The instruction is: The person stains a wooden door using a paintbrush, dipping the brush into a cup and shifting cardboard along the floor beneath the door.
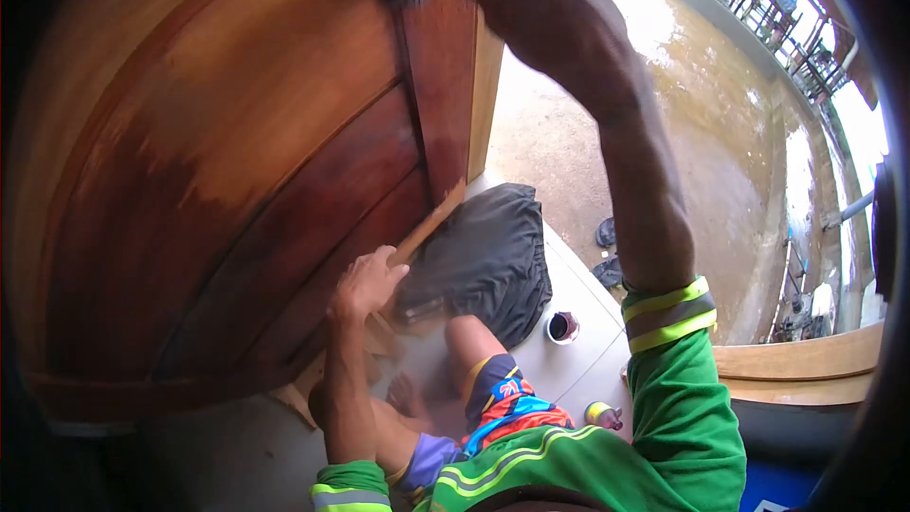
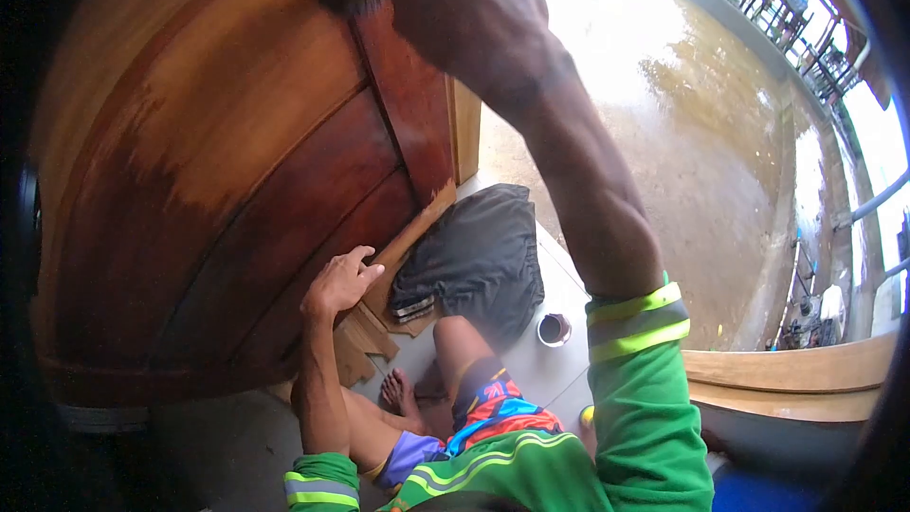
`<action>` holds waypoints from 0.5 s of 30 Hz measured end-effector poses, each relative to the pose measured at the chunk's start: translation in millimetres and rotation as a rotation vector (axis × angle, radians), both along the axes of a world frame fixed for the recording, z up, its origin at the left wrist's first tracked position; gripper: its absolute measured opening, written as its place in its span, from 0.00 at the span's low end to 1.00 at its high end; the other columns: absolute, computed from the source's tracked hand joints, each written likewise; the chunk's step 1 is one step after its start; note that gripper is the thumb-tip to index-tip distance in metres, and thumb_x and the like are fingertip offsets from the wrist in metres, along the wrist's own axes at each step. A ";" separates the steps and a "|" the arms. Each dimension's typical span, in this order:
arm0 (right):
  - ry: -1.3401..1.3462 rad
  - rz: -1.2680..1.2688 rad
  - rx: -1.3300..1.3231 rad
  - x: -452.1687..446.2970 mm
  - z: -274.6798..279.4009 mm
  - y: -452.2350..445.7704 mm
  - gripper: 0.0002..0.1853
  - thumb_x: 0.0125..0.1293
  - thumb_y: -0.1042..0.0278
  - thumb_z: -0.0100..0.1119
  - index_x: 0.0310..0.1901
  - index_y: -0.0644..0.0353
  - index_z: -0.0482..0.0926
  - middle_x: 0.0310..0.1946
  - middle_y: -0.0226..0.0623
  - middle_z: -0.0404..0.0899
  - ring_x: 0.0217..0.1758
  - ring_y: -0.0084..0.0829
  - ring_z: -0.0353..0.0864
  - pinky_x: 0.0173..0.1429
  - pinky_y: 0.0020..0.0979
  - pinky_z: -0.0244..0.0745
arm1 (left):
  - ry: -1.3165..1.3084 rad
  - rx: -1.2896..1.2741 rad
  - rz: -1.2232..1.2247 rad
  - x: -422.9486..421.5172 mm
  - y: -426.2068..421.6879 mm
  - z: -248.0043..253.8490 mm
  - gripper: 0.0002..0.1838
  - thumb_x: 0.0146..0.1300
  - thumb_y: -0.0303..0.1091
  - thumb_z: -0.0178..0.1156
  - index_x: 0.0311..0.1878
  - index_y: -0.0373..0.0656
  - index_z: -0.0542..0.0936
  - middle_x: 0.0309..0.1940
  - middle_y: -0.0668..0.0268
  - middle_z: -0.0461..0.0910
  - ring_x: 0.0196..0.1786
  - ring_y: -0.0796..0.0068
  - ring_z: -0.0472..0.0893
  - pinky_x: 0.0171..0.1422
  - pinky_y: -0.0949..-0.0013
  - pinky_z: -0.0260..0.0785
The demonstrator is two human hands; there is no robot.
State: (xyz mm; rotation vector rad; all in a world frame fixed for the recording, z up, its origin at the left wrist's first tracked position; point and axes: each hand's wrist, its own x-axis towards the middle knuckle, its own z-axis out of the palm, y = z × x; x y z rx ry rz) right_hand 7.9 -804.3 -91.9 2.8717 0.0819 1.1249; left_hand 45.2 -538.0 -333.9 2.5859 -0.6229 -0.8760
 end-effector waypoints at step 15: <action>0.656 -0.098 0.471 -21.2 -250.1 -9.2 0.39 0.60 0.75 0.63 0.73 0.47 0.62 0.61 0.52 0.69 0.55 0.53 0.80 0.52 0.47 0.83 | -0.039 -0.016 0.005 4.5 8.3 -4.4 0.31 0.71 0.50 0.59 0.69 0.40 0.73 0.55 0.49 0.84 0.60 0.51 0.82 0.66 0.54 0.71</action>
